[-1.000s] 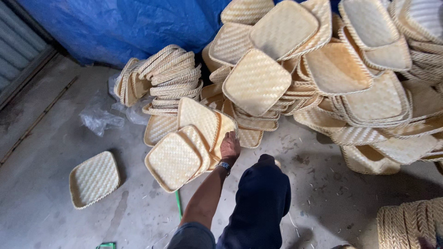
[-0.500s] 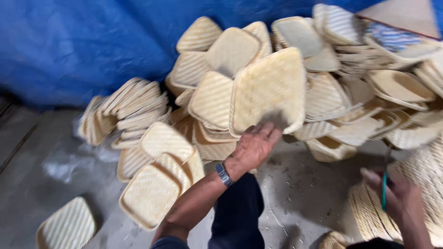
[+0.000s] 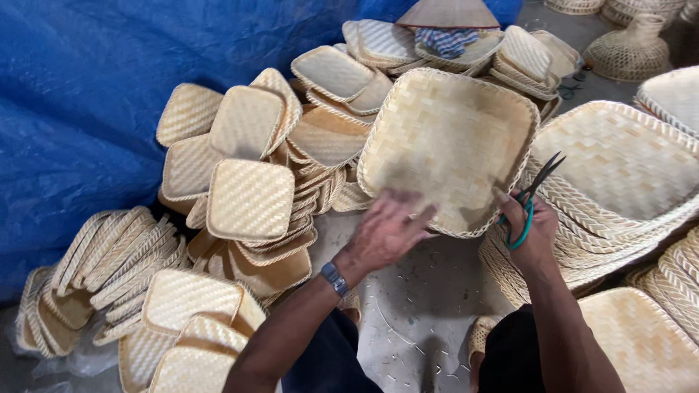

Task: The person trims the excess edges of woven bamboo trays using scissors and stacks them on the floor.

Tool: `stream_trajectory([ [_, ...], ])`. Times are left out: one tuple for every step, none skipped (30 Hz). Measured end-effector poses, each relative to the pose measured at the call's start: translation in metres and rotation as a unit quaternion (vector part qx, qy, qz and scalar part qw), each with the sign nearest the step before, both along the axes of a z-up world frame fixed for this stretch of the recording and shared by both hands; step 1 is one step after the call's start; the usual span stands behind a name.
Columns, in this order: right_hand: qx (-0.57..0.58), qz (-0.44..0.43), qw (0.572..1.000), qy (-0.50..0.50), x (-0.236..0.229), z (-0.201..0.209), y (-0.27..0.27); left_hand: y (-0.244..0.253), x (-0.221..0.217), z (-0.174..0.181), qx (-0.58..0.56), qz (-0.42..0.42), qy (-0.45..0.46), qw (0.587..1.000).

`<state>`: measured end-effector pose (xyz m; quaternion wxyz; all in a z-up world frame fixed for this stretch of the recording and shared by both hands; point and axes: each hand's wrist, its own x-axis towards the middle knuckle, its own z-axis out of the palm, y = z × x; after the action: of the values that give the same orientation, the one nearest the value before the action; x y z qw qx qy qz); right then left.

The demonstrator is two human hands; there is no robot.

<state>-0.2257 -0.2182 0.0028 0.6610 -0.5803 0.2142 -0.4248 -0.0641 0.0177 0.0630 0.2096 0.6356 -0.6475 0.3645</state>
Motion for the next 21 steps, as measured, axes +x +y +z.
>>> stream_trajectory([
  [0.001,-0.01,1.0,0.002,-0.003,-0.001,-0.006,-0.004,0.005,-0.003,-0.055,0.012,0.046,0.997],
  [0.002,-0.021,1.0,0.005,-0.006,-0.002,-0.011,-0.008,0.008,-0.007,-0.11,0.023,0.093,0.989],
  [0.004,-0.031,0.999,0.008,-0.008,-0.004,-0.015,-0.012,0.011,-0.012,-0.145,0.021,0.199,0.969],
  [0.014,-0.029,0.999,-0.022,-0.008,-0.006,-0.017,-0.017,0.015,-0.017,-0.179,0.02,0.303,0.936],
  [0.022,-0.025,0.998,-0.051,-0.008,-0.008,-0.018,-0.021,0.016,-0.023,-0.211,0.019,0.403,0.89],
  [0.031,-0.022,0.996,-0.08,-0.008,-0.009,-0.019,-0.024,0.018,-0.029,-0.15,0.013,0.513,0.845],
  [0.037,-0.015,0.995,-0.093,-0.007,-0.01,-0.018,-0.027,0.021,-0.035,-0.085,0.005,0.613,0.786],
  [0.044,-0.008,0.993,-0.106,-0.006,-0.009,-0.016,-0.03,0.023,-0.04,-0.015,-0.005,0.701,0.713],
  [0.051,0.0,0.991,-0.12,-0.003,-0.008,-0.013,-0.034,0.022,-0.046,-0.02,-0.062,0.74,0.669],
  [0.02,0.001,0.996,-0.086,-0.001,-0.007,-0.006,-0.04,0.017,-0.054,-0.024,-0.119,0.775,0.621],
  [-0.012,0.003,0.999,-0.051,0.001,-0.006,0.001,-0.045,0.014,-0.061,-0.028,-0.173,0.804,0.568],
  [-0.044,0.005,0.999,-0.017,0.004,-0.005,0.008,-0.049,0.014,-0.066,-0.083,-0.191,0.808,0.552],
  [-0.06,0.028,0.998,-0.007,0.006,-0.004,0.014,-0.052,0.013,-0.073,-0.139,-0.208,0.809,0.532],
  [-0.076,0.051,0.996,0.003,0.007,-0.003,0.02,-0.054,0.013,-0.079,-0.195,-0.224,0.807,0.51],
  [-0.093,0.075,0.993,0.013,0.007,-0.001,0.023,-0.053,0.021,-0.081,-0.217,-0.27,0.784,0.515],
  [-0.084,0.056,0.995,0.004,0.006,0.002,0.02,-0.05,0.035,-0.081,-0.239,-0.315,0.759,0.517],
  [-0.074,0.038,0.997,-0.003,0.005,0.004,0.018,-0.043,0.045,-0.081,-0.261,-0.356,0.732,0.519],
  [-0.063,0.02,0.998,-0.011,0.003,0.005,0.014,-0.037,0.054,-0.082,-0.271,-0.336,0.747,0.506],
  [-0.065,0.009,0.997,-0.034,0.0,0.007,0.006,-0.031,0.063,-0.081,-0.281,-0.314,0.762,0.492],
  [-0.066,-0.002,0.996,-0.057,-0.003,0.01,-0.003,-0.025,0.072,-0.081,-0.292,-0.292,0.775,0.478],
  [-0.066,-0.014,0.995,-0.079,-0.006,0.011,-0.01,-0.021,0.076,-0.081,-0.302,-0.292,0.773,0.475],
])
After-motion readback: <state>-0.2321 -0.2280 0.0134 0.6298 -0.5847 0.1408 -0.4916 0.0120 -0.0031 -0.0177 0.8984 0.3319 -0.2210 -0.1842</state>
